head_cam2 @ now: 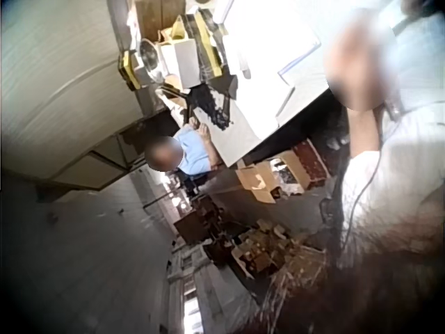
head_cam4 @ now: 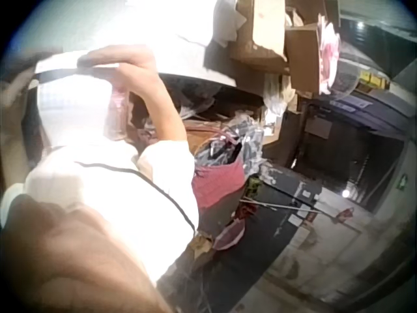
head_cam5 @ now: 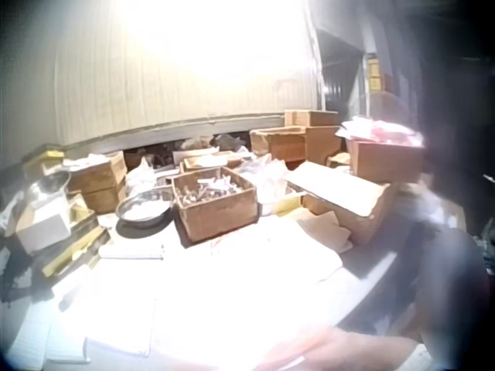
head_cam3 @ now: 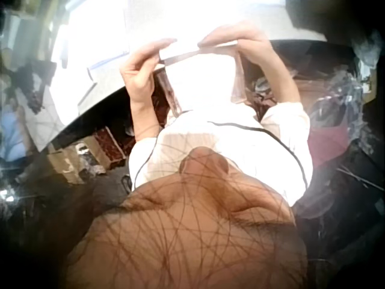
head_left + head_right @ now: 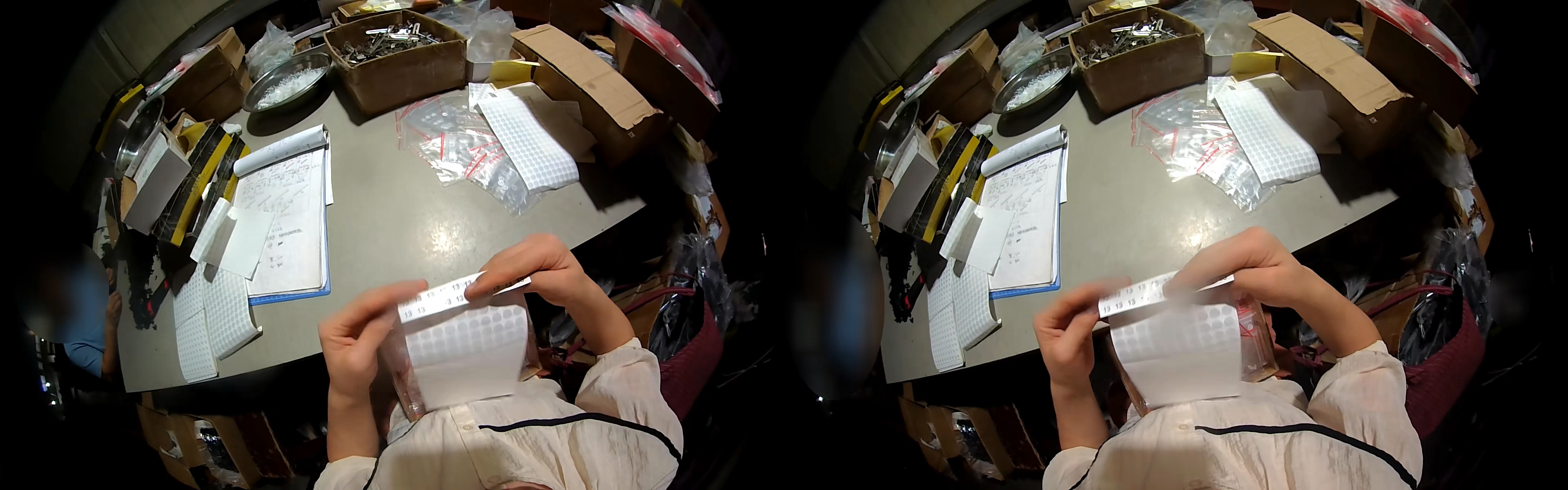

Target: The person sits at a cluttered table and repeatedly picks up small, clear plastic bags containing red items. They peel off small white labels from a sheet and affix them to the bags one by one. The labeled bags are then placed into a cardboard box on the table.

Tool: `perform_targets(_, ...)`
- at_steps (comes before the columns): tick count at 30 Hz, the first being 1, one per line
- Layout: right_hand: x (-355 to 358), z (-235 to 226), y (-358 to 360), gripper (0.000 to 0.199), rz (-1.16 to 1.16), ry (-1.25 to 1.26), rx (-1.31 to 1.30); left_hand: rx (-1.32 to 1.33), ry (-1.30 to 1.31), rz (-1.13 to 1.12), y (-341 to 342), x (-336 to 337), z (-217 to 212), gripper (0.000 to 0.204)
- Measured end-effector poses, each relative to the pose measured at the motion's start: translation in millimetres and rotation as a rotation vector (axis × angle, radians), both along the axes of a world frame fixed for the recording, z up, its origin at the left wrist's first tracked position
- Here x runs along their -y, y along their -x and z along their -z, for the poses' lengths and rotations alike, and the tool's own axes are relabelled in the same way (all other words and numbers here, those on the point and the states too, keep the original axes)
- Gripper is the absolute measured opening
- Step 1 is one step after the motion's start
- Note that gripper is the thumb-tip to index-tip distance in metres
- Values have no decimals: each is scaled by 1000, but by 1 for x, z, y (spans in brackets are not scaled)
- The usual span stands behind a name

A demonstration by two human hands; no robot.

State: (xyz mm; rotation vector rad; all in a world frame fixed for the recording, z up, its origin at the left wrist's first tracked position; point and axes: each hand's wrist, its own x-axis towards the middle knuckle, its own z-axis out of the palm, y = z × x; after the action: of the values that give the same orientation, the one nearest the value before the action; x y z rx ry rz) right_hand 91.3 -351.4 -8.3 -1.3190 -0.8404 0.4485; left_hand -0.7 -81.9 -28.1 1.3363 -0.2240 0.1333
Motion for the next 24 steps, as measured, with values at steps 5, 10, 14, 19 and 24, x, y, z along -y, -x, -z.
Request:
perform_targets(5, 4, 5, 5, 48, 23, 141, 260, -184, 142, 71, -3, 13, -3, 50)
perform_targets(10, -4, -9, 6, 41, 48, 141, 299, -177, 83, -8, -3, 26, 8, 33)
perform_targets(14, -8, 1, 12, 35, 253, 325, 409, -104, -9, -79, -5, 38, 15, 24)
perform_targets(19, 2, 10, 15, 22, 219, 339, 371, -224, 56, -85, -3, 38, 6, 8)
perform_targets(24, 6, 18, 10, 32, 239, 392, 370, -242, 51, -105, -5, 37, 4, 10)
